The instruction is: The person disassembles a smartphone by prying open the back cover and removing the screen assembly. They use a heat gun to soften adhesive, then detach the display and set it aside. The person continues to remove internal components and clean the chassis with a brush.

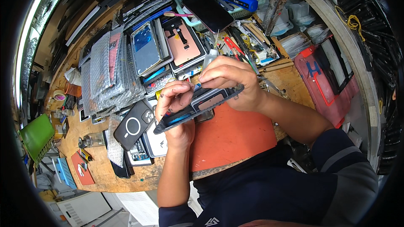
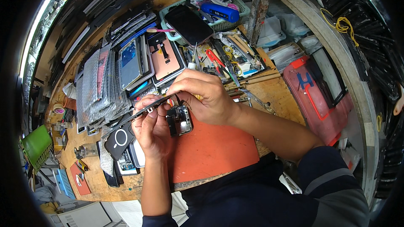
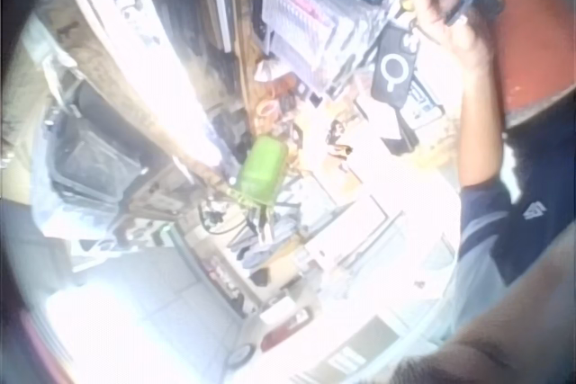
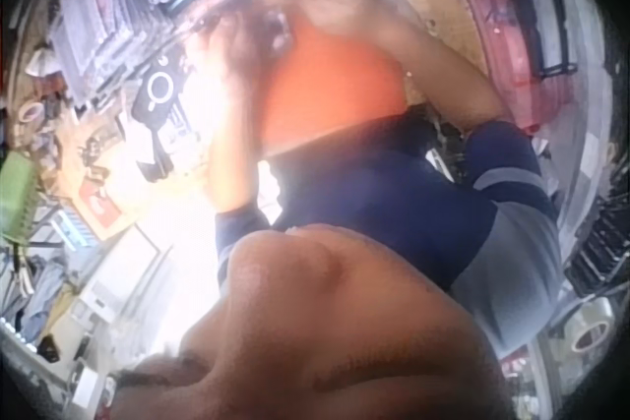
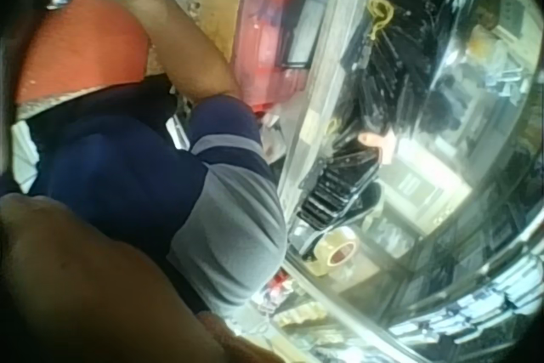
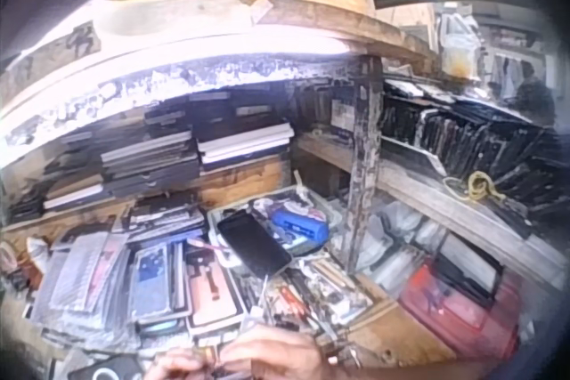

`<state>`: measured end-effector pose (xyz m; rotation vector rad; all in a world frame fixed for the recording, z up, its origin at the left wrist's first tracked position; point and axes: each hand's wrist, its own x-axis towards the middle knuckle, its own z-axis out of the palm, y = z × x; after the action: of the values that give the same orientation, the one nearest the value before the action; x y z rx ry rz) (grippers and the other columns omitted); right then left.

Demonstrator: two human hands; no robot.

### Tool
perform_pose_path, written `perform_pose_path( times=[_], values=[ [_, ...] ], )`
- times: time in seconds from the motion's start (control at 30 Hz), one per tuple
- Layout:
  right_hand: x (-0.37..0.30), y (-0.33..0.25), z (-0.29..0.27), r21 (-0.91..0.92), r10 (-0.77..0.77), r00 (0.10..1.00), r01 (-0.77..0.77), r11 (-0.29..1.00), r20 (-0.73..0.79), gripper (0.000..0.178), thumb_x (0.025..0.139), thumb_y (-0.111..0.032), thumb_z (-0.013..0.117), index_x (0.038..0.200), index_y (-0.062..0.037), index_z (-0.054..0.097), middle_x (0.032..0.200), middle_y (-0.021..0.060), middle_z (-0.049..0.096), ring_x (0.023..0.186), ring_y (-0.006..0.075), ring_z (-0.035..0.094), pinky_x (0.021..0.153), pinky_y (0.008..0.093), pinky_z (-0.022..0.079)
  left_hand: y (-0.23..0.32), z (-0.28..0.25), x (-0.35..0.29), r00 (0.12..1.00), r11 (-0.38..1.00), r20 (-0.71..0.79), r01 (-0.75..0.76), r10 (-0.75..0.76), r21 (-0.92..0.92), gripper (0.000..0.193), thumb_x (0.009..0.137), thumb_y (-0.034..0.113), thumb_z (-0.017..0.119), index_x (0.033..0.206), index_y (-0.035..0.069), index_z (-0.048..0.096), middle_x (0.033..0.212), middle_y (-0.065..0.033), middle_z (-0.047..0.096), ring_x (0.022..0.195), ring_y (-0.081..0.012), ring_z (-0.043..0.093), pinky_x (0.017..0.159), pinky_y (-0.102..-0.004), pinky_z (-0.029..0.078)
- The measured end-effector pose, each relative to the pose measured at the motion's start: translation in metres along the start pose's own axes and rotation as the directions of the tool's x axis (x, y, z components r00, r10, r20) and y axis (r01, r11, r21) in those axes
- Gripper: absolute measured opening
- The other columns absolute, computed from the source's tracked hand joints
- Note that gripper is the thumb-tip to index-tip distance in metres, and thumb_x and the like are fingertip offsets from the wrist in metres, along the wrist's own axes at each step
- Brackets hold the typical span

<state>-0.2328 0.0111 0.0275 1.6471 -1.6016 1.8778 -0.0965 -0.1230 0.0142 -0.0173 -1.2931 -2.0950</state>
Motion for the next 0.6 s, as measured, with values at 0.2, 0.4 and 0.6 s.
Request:
perform_pose_path(
  times=[0.2,0.4,0.6],
  values=[
    [-0.007,-0.010,-0.001,0.229,0.461,0.879,-0.476,0.849,0.119,0.008,0.099,-0.004,0.069,0.106,0.0001,0.066,0.094,0.0058,0.069,0.079,0.0139,0.068,0.071,0.0274,0.055,0.002,0.013,-0.002,0.994,0.929,-0.107,0.050,-0.011,0.367,0.019,0.108,0.011,0.064,0.119,-0.004,0.063,0.099,-0.0064,0.071,0.078,-0.0117,0.068,0.074,-0.0257,0.058],
    [-0.009,-0.002,0.002,0.457,0.615,0.734,-0.670,0.585,0.289,0.021,0.105,-0.006,0.064,0.123,-0.0001,0.057,0.101,0.0043,0.067,0.075,0.0060,0.065,0.068,0.0233,0.056,0.000,0.001,0.001,0.967,0.940,-0.139,0.242,-0.214,0.242,0.025,0.108,0.014,0.065,0.124,-0.005,0.063,0.103,-0.0091,0.073,0.080,-0.0128,0.070,0.071,-0.0267,0.060],
    [-0.007,0.002,0.002,0.493,0.634,0.734,-0.656,0.571,0.243,0.016,0.104,-0.006,0.064,0.118,-0.0002,0.059,0.097,0.0038,0.069,0.071,0.0047,0.062,0.063,0.0216,0.053,0.000,-0.001,0.004,0.948,0.957,-0.133,0.288,-0.291,-0.036,0.042,0.114,0.032,0.051,0.127,-0.006,0.061,0.110,-0.0173,0.073,0.089,-0.0225,0.074,0.074,-0.0353,0.063]
  ],
)
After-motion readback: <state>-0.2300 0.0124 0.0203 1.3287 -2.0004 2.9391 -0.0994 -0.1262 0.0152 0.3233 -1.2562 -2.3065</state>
